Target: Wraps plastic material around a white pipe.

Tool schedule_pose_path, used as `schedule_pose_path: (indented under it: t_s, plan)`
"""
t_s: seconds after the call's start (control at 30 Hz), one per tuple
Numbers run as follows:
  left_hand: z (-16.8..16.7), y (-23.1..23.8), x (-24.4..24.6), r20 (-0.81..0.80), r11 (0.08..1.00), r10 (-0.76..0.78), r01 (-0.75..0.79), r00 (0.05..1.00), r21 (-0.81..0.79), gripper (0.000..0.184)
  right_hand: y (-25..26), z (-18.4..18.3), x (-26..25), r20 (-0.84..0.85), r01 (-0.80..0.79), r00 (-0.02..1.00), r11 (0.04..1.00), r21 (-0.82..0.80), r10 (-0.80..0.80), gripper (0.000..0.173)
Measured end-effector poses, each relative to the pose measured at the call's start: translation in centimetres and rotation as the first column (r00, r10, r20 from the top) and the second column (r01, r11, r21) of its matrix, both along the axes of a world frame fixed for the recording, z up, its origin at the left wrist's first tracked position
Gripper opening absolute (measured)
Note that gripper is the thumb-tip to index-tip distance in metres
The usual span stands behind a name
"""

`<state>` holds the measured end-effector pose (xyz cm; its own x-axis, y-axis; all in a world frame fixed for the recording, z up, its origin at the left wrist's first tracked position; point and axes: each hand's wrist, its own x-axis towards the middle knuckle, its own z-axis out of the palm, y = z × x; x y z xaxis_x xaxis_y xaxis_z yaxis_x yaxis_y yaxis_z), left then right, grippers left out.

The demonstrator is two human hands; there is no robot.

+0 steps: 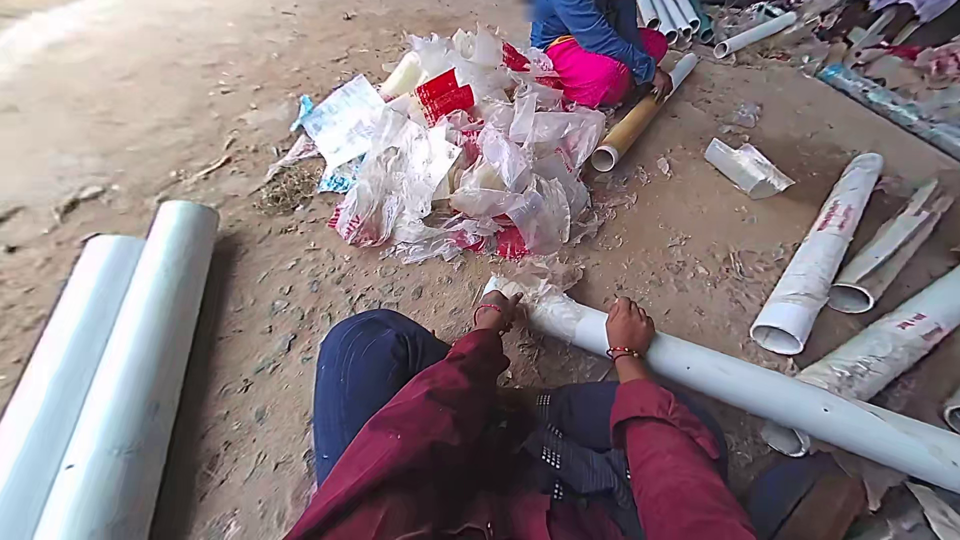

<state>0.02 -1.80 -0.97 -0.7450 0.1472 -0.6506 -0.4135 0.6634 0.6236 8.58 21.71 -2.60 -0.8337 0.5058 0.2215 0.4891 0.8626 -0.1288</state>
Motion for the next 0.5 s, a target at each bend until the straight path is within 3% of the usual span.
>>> schedule_pose_path:
  t_s: [0.23, 0.3, 0.43, 0.5]
  plan:
    - [3.3, 0.8, 0.3, -0.065, 0.98, -0.19, 0.186, 0.98, -0.067, 0.039, 1.1, -1.0, -0.1, -0.101, -0.013, 0.995, 1.0, -0.004, 0.012, 0.037]
    - [3.1, 1.0, 0.4, -0.054, 0.99, -0.141, 0.141, 0.989, -0.006, 0.038, 1.2, -0.8, -0.1, -0.096, -0.008, 0.995, 1.0, -0.009, 0.007, 0.038]
    - [3.1, 1.2, 1.8, 0.016, 0.974, 0.124, -0.124, 0.992, 0.188, 0.032, 1.1, -0.4, -0.1, -0.049, 0.012, 0.999, 0.999, -0.034, -0.014, 0.039]
    - [3.4, 1.0, 2.4, 0.022, 0.973, 0.132, -0.134, 0.991, 0.19, 0.033, 1.2, -0.3, -0.1, -0.033, 0.021, 0.999, 0.999, -0.047, -0.023, 0.039]
